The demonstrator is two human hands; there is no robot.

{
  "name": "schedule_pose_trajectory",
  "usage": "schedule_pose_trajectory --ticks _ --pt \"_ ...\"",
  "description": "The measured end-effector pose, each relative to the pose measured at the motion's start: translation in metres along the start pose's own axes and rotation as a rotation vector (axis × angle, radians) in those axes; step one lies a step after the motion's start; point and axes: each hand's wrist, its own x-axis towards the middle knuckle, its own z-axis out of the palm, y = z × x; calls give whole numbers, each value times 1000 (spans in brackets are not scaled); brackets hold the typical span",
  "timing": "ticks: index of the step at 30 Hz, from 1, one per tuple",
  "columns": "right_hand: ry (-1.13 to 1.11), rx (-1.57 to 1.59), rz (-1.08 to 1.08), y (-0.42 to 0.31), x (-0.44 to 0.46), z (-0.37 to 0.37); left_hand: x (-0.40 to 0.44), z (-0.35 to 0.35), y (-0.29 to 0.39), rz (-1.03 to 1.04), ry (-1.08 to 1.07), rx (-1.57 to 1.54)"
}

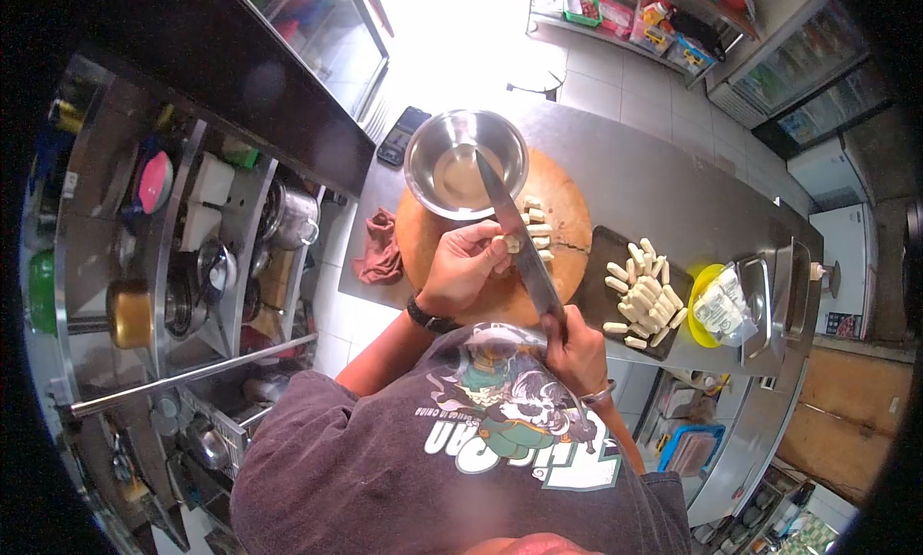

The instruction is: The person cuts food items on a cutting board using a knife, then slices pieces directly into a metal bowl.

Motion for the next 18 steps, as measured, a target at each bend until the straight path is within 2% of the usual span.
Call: schedule_pose_trajectory --ticks 2,4,7,8,10,12,14,16,18 --pt "1 -1 1 1 0 0 0 2 -3 -16 -26 -43" --pt "0 -1 2 2 1 1 0 6 -4 -96 32 58" --pt "-9 -5 19 2 3 3 4 0 1 -70 31 105" --pt "53 31 35 0 3 3 9 -13 6 -101 98 268" --pt "112 67 52 -1 4 1 33 -15 29 179 218 584" --pt "112 24 106 1 4 -4 53 -49 40 206 265 941" --pt "120 24 89 6 3 -3 62 -64 42 217 275 1049" --pt "134 31 101 7 3 -4 68 -69 38 470 286 1398" --pt "143 24 118 8 2 -4 52 -53 51 351 197 1449"
